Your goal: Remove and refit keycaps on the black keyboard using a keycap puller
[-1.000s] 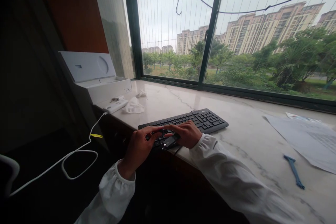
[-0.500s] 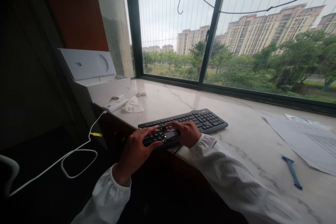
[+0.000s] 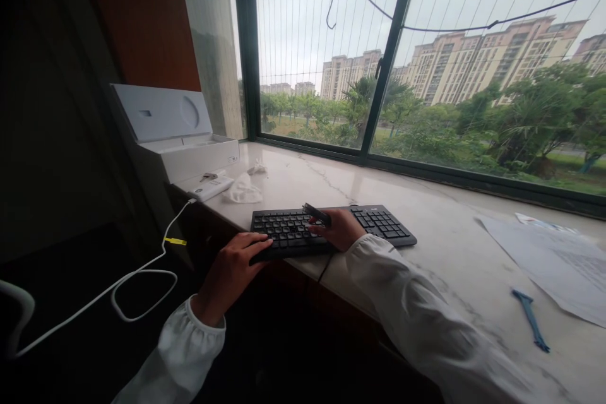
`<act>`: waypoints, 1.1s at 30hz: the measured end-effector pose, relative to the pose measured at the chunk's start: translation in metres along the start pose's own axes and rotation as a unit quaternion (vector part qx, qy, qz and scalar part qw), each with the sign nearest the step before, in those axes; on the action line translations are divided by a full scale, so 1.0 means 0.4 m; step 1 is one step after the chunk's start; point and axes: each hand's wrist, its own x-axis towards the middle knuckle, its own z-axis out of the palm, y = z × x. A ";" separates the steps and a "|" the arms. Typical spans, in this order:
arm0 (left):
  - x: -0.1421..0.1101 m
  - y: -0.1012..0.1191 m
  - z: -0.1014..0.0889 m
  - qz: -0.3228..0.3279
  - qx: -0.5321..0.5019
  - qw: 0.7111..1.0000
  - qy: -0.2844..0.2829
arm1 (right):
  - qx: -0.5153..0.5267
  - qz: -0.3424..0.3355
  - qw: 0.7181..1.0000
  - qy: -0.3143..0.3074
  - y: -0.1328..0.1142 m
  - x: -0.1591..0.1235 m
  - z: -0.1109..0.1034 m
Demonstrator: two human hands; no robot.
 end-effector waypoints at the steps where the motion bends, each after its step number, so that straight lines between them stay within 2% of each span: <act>1: 0.003 -0.011 0.003 -0.005 -0.003 1.000 0.005 | 0.012 0.001 1.000 -0.008 -0.007 0.009 0.004; 7: 0.002 -0.027 0.012 -0.026 -0.017 0.999 0.012 | 0.054 0.018 0.996 -0.067 -0.052 0.061 0.050; 11: -0.005 -0.011 0.003 -0.033 0.001 0.999 0.002 | -0.004 0.027 0.998 -0.064 -0.059 0.073 0.068; 22: 0.003 0.023 -0.014 -0.035 0.024 0.999 -0.001 | -0.093 0.021 0.994 -0.057 -0.062 0.064 0.059; 28: 0.026 0.033 -0.023 -0.033 0.021 0.999 0.000 | -0.105 0.021 0.992 -0.064 -0.063 0.070 0.050; 33: 0.038 0.026 -0.012 -0.028 0.016 0.999 0.000 | -0.085 0.002 0.994 -0.063 -0.064 0.074 0.042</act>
